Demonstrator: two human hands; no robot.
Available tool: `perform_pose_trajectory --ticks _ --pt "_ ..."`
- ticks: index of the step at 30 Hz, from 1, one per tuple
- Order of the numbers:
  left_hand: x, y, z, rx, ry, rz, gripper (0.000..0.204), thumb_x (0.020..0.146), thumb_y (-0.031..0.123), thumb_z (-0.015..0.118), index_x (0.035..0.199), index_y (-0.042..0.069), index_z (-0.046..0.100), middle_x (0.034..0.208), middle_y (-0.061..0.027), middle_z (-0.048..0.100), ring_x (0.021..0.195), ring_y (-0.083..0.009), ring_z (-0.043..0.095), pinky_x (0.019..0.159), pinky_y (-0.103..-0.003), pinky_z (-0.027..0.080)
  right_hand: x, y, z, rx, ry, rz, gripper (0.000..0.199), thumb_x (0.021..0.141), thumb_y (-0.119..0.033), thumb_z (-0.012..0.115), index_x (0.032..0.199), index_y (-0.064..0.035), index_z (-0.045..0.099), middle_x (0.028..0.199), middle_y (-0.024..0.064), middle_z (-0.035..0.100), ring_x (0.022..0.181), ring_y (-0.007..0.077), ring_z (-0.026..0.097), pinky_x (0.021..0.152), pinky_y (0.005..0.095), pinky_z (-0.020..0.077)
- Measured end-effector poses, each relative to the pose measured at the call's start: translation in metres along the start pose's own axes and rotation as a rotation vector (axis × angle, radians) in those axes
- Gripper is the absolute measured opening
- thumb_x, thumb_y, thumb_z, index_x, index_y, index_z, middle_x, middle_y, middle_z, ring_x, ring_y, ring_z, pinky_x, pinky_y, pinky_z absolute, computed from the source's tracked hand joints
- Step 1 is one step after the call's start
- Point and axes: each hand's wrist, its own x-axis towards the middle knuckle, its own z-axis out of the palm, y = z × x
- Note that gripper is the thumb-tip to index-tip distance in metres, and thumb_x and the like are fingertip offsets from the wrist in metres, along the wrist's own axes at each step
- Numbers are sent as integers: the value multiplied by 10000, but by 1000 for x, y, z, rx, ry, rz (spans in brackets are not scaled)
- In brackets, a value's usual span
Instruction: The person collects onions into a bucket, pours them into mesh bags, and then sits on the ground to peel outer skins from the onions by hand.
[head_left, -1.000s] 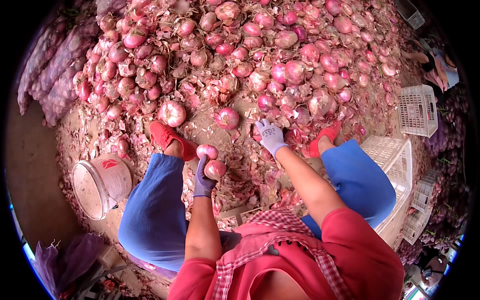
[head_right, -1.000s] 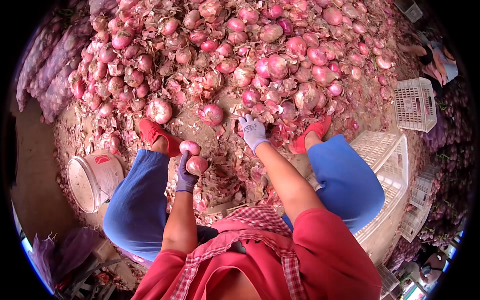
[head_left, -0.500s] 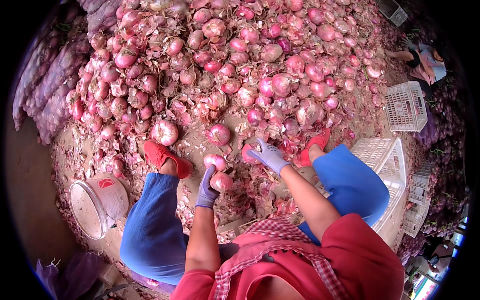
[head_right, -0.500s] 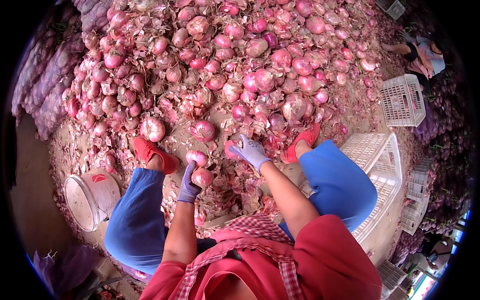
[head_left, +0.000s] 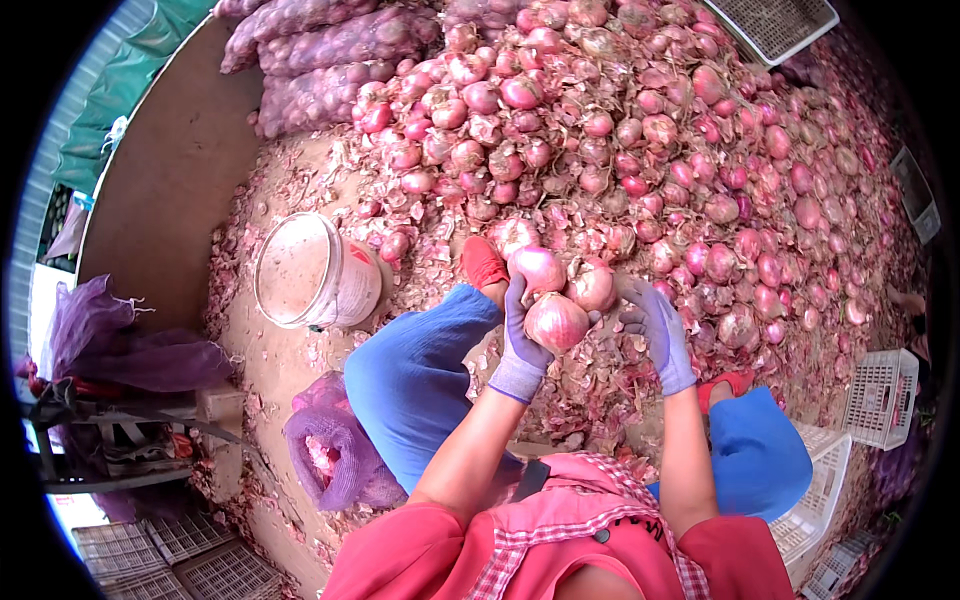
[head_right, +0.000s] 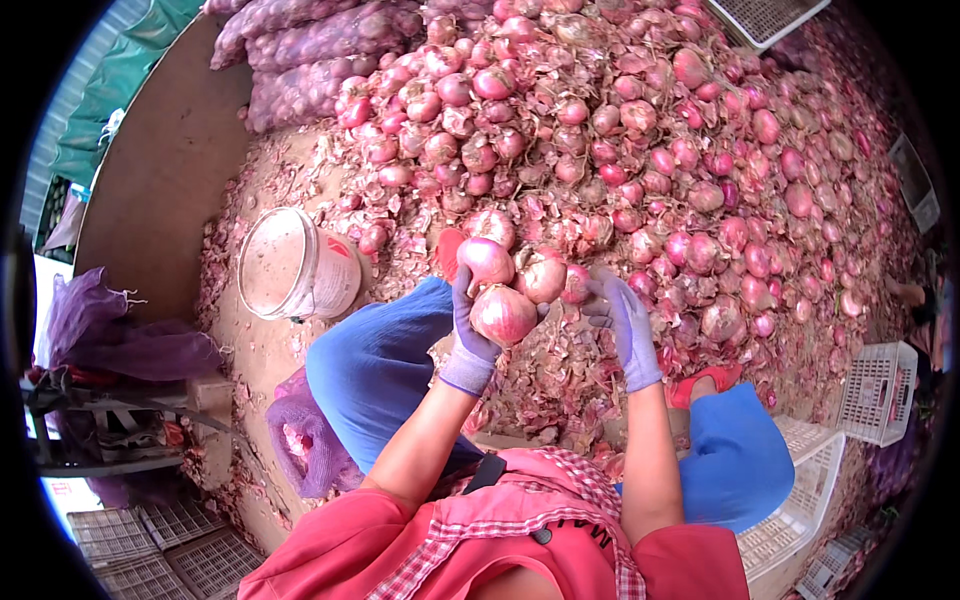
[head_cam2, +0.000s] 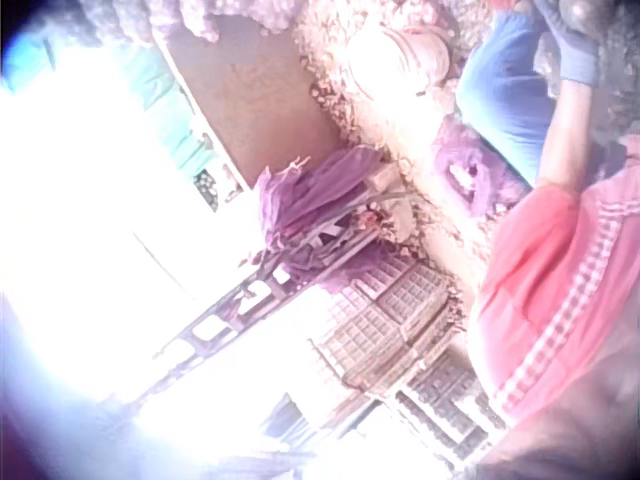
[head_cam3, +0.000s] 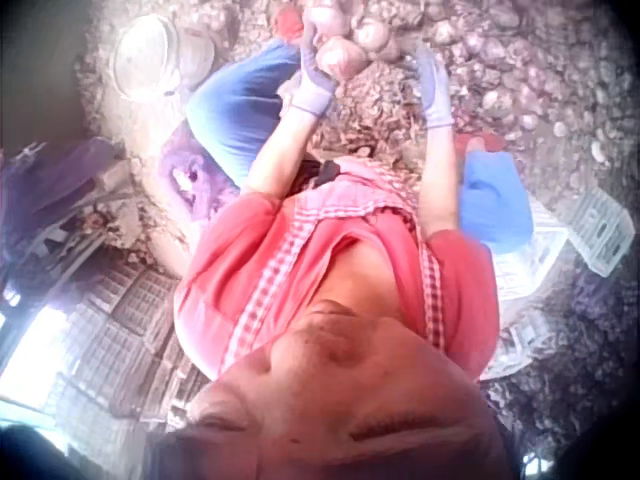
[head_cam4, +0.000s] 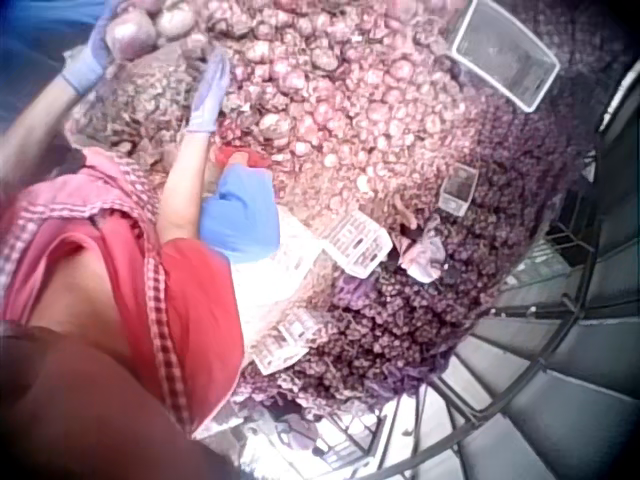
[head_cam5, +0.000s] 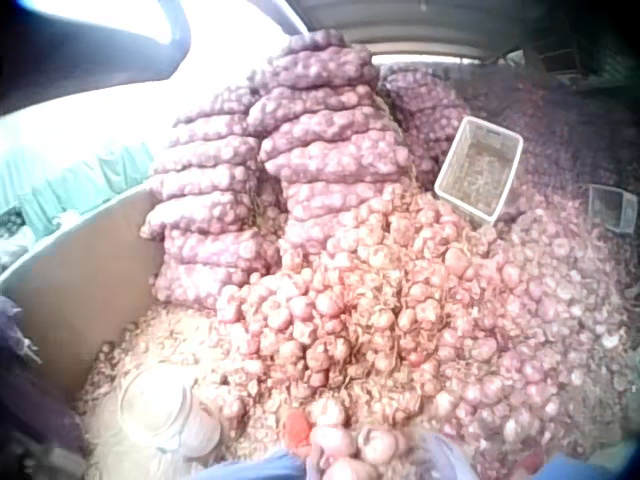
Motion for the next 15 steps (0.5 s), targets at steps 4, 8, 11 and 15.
perform_pose_trajectory --ticks 4,8,11,15 --pt "-57 92 82 239 -38 281 630 732 518 638 1210 139 478 1221 -101 510 1140 -333 470 894 -579 422 -5 33 2 15 -25 123 415 912 -286 509 1216 -6 470 1050 116 615 722 151 626 601 235 503" --pt "-88 202 121 495 -4 703 574 755 464 632 1190 115 495 1244 -112 496 1140 -322 470 910 -550 432 -15 68 -23 51 -2 258 378 900 -241 540 1189 -3 482 1011 116 621 735 172 634 614 262 527" --pt "-107 312 105 447 67 664 703 686 442 693 1204 40 441 1282 -222 407 1146 -412 434 952 -546 398 -23 87 -39 45 14 313 382 894 -258 551 1179 -10 496 1016 110 622 735 157 629 625 264 527" --pt "-145 428 77 539 519 814 640 721 509 651 1222 163 454 1297 -106 433 1158 -354 438 947 -538 397 -31 88 -27 -4 -14 350 391 894 -275 550 1175 -9 499 1020 107 623 741 143 621 630 250 524"
